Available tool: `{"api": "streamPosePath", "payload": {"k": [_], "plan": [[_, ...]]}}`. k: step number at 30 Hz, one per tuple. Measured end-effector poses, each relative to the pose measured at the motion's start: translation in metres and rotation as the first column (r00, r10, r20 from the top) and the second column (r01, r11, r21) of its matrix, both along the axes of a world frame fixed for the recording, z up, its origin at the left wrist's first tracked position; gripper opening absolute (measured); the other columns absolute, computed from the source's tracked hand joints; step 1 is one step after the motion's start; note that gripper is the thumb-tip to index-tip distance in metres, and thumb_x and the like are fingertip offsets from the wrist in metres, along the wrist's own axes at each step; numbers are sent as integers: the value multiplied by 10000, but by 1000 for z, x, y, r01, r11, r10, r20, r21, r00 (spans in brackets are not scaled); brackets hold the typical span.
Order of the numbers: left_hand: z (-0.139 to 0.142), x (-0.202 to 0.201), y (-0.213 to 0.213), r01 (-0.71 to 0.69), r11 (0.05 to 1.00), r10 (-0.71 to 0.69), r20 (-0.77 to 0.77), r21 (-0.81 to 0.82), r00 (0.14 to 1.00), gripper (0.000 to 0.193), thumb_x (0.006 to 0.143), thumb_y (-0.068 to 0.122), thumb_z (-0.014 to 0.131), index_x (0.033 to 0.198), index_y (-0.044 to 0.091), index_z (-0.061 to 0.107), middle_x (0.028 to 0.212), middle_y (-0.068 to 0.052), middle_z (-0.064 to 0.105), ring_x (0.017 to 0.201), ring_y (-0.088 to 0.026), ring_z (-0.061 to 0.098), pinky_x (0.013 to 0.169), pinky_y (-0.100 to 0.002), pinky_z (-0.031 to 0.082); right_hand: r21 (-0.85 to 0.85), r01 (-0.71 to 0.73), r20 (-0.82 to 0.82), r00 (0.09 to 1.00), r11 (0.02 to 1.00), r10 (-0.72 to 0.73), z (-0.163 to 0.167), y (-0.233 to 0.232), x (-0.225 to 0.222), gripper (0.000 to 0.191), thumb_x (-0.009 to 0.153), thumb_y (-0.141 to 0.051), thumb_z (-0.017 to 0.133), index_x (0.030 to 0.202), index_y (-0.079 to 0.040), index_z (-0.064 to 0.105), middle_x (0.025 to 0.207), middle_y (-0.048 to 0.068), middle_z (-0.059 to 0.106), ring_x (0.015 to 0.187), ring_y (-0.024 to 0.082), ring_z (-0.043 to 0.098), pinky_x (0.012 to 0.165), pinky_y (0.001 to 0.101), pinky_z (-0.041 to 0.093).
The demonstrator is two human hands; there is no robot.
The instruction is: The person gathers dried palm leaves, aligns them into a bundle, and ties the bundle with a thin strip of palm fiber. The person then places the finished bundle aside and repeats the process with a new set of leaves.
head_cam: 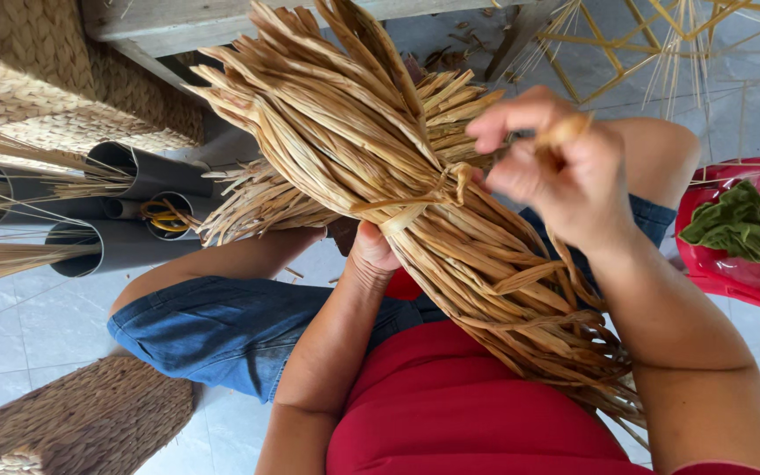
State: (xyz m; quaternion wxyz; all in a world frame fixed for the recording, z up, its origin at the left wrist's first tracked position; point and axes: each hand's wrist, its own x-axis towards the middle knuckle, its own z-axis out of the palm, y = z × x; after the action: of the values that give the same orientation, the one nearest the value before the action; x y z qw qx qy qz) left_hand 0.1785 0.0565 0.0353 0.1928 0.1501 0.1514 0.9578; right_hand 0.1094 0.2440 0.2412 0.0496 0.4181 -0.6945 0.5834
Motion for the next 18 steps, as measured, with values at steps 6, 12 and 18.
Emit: {"api": "streamPosePath", "payload": {"k": [6, 12, 18], "plan": [[-44, 5, -1, -61, 996, 53, 142, 58, 988, 1109, 712, 602, 911, 1530, 8, 454, 1496, -193, 505, 1356, -327, 525, 1168, -498, 458, 388, 124, -418, 907, 913, 54, 20, -3, 16, 174, 905, -124, 742, 1034, -35, 667, 1022, 215, 687, 732, 131, 660, 630, 229, 543], [25, -2, 3, 31, 999, -32, -23, -38, 999, 1235, 633, 666, 904, 1564, 9, 428, 1580, -251, 461, 1441, -375, 507, 1159, -518, 471, -202, 118, 543, 840, 972, 11, -7, -4, -12, 85, 1029, -101, 621, 1105, -111, 584, 935, 70, 773, 533, -84, 493, 481, 81, 391], [40, -4, 2, 21, 1000, -21, -12, -14, 1000, 1220, 658, 643, 904, 1575, 14, 401, 1588, -245, 444, 1417, -366, 498, 1170, -525, 467, -2, 371, 218, 907, 929, -361, -5, 3, -4, 193, 993, 47, 667, 1165, -3, 595, 1016, 153, 672, 540, 8, 421, 497, 192, 320]]}}
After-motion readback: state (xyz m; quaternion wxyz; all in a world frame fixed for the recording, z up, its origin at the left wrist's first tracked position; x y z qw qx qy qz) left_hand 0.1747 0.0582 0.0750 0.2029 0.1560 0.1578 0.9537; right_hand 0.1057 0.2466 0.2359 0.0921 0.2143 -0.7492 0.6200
